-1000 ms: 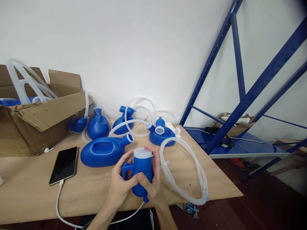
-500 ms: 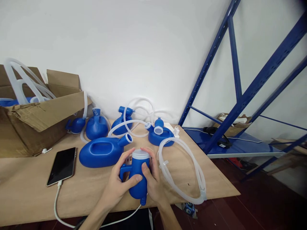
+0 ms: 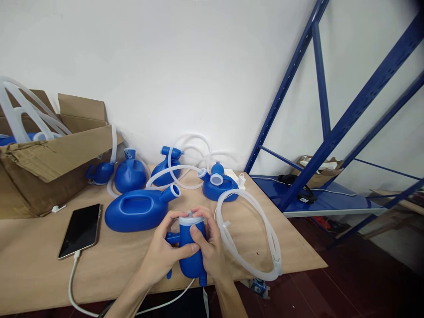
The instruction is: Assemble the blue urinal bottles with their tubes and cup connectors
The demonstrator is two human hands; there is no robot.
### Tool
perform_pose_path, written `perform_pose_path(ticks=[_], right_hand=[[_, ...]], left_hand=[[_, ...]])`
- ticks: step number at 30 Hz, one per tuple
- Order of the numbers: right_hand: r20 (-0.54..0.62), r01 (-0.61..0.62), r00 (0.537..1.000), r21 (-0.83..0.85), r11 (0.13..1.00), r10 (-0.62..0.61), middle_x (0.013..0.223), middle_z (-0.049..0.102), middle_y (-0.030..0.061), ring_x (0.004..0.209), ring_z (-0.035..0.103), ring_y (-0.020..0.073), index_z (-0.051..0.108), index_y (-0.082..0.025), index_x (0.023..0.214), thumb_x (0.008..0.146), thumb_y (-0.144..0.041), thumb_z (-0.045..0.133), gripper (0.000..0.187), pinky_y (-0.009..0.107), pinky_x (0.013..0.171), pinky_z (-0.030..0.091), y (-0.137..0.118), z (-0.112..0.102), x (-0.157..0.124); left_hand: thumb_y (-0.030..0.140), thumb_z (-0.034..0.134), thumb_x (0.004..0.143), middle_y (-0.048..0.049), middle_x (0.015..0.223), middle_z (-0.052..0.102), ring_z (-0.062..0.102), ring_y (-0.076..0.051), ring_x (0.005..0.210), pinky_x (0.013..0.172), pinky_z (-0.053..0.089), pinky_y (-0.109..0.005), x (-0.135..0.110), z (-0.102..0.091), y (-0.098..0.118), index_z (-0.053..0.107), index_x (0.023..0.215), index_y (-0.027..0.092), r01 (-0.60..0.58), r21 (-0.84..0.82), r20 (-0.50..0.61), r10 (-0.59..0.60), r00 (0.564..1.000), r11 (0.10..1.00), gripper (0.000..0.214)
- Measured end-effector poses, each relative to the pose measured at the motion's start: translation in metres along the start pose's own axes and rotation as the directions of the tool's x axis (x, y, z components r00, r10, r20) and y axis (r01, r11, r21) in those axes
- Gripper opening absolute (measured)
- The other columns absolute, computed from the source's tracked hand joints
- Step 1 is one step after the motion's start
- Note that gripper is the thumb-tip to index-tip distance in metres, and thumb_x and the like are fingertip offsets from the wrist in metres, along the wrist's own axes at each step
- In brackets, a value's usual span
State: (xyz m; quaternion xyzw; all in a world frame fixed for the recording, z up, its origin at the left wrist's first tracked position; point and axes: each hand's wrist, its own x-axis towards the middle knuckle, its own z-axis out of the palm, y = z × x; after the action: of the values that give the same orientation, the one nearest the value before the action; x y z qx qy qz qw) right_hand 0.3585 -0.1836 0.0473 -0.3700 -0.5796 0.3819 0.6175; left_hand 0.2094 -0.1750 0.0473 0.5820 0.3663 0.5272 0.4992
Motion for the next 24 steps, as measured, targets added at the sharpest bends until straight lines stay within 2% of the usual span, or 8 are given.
perform_pose_path(ticks=[4,8,10,15,19,22,24], right_hand=[[0.006,0.010,1.000,0.070,0.997,-0.010,0.122,0.070,0.0031,0.119,0.067,0.0241,0.071,-0.029,0.104,0.095,-0.047,0.073,0.020,0.036,0.104,0.055,0.003,-0.001,0.004],[0.009,-0.091,0.996,0.185,0.979,0.090,0.138,0.067,0.0056,0.124,0.067,0.0260,0.067,-0.030,0.125,0.094,-0.052,0.072,0.037,0.037,0.103,0.057,0.008,-0.004,0.006],[-0.025,-0.081,0.996,0.193,0.978,0.087,0.138,0.067,0.0067,0.124,0.067,0.0266,0.066,-0.029,0.128,0.092,-0.051,0.076,0.044,0.037,0.102,0.057,0.009,-0.004,0.006],[-0.119,0.007,0.993,0.167,0.986,0.013,0.117,0.071,0.0046,0.110,0.069,0.0229,0.069,-0.026,0.109,0.090,-0.048,0.078,0.031,0.031,0.093,0.058,0.006,0.004,0.003],[-0.128,-0.010,0.991,0.176,0.984,0.033,0.110,0.070,0.0029,0.101,0.070,0.0204,0.067,-0.025,0.105,0.090,-0.049,0.078,0.030,0.029,0.087,0.058,0.006,0.010,0.003],[-0.096,-0.060,0.992,0.178,0.982,0.078,0.120,0.071,0.0040,0.108,0.071,0.0226,0.068,-0.027,0.113,0.093,-0.053,0.073,0.033,0.032,0.093,0.059,0.005,0.004,0.005],[-0.048,-0.091,0.994,0.163,0.982,0.100,0.136,0.068,0.0057,0.123,0.067,0.0258,0.067,-0.030,0.126,0.097,-0.057,0.067,0.040,0.037,0.104,0.056,0.006,-0.006,0.007]], left_hand=[[0.036,0.092,0.066,-0.0087,0.121,0.075,0.074,-0.028,0.110,0.093,0.063,-0.037,0.004,0.003,-0.003,0.065,0.105,0.023,-0.055,-0.006,-0.063,0.054,0.997,0.998,0.050],[0.039,0.093,0.067,-0.0088,0.119,0.075,0.076,-0.026,0.100,0.080,0.064,-0.032,0.008,0.006,-0.003,0.065,0.114,0.023,-0.030,-0.006,-0.061,0.030,0.998,1.000,0.058],[0.039,0.094,0.065,-0.0086,0.118,0.076,0.076,-0.026,0.098,0.077,0.064,-0.031,0.010,0.008,-0.002,0.066,0.117,0.023,-0.028,-0.020,-0.066,0.026,0.997,0.999,0.061],[0.037,0.094,0.064,-0.0086,0.117,0.078,0.076,-0.027,0.102,0.077,0.063,-0.030,0.006,0.010,-0.006,0.070,0.112,0.022,-0.040,-0.037,-0.149,0.034,0.988,0.999,0.056],[0.036,0.093,0.062,-0.0081,0.110,0.079,0.076,-0.026,0.096,0.077,0.063,-0.030,0.005,0.010,-0.009,0.071,0.109,0.021,-0.042,-0.047,-0.174,0.033,0.984,0.998,0.054],[0.039,0.093,0.063,-0.0087,0.112,0.079,0.076,-0.027,0.098,0.078,0.064,-0.031,0.009,0.013,-0.006,0.069,0.113,0.021,-0.027,-0.055,-0.156,0.018,0.988,0.998,0.058],[0.043,0.091,0.068,-0.0098,0.121,0.077,0.075,-0.028,0.105,0.083,0.064,-0.034,0.012,0.018,-0.004,0.067,0.120,0.022,-0.011,-0.044,-0.134,0.005,0.991,0.999,0.061]])
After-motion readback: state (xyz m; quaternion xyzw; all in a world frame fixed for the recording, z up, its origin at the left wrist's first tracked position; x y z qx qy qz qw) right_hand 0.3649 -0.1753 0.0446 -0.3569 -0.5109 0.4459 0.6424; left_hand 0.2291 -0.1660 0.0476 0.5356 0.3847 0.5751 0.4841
